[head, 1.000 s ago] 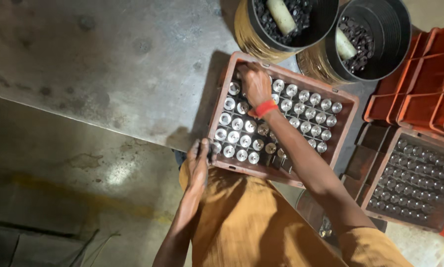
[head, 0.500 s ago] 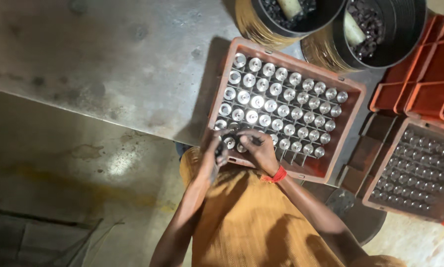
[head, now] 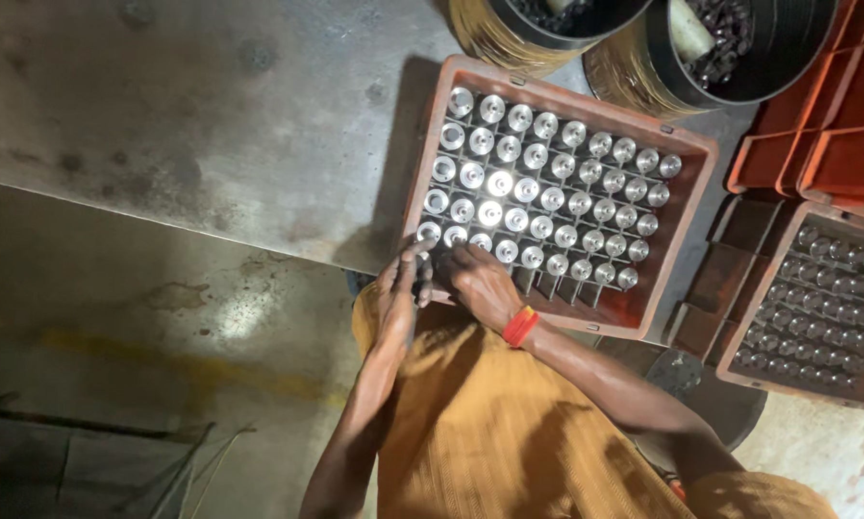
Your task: The person carries a grid tray of metal candle molds to a steel worktable, then picks small metal wick-holder cups from a bucket and seats them one by one into the tray's grid cells, occasionally reaching into buckets of dark wax pieces and handling white candles resting on top.
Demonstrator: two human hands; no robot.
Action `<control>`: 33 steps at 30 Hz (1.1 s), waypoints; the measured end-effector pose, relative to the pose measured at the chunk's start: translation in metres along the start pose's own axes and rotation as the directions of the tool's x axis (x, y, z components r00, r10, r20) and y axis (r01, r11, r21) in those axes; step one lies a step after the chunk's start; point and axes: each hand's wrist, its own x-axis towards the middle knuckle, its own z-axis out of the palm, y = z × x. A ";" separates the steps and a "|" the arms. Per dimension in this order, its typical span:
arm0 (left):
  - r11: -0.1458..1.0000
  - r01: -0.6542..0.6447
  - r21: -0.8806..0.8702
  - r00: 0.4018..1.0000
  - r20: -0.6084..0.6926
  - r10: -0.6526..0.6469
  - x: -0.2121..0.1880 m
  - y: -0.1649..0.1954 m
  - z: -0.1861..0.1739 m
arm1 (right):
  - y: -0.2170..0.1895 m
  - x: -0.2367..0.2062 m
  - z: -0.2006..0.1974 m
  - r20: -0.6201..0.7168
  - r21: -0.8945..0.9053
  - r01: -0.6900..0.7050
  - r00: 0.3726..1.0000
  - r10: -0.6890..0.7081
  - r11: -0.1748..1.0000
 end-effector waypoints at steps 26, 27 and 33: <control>0.965 -0.131 0.226 0.990 -0.025 0.140 0.017 -0.021 -0.009 | 0.028 0.017 0.000 -0.108 -0.093 0.004 0.994 -0.014 0.996; 0.960 -0.132 0.247 0.990 -0.023 0.142 0.018 -0.019 -0.009 | 0.026 0.020 -0.004 -0.080 -0.079 -0.018 0.997 0.011 0.997; 0.912 -0.176 0.371 0.984 0.065 0.164 0.011 -0.005 0.004 | 0.011 0.004 -0.029 -0.182 0.494 -0.118 0.955 0.235 0.862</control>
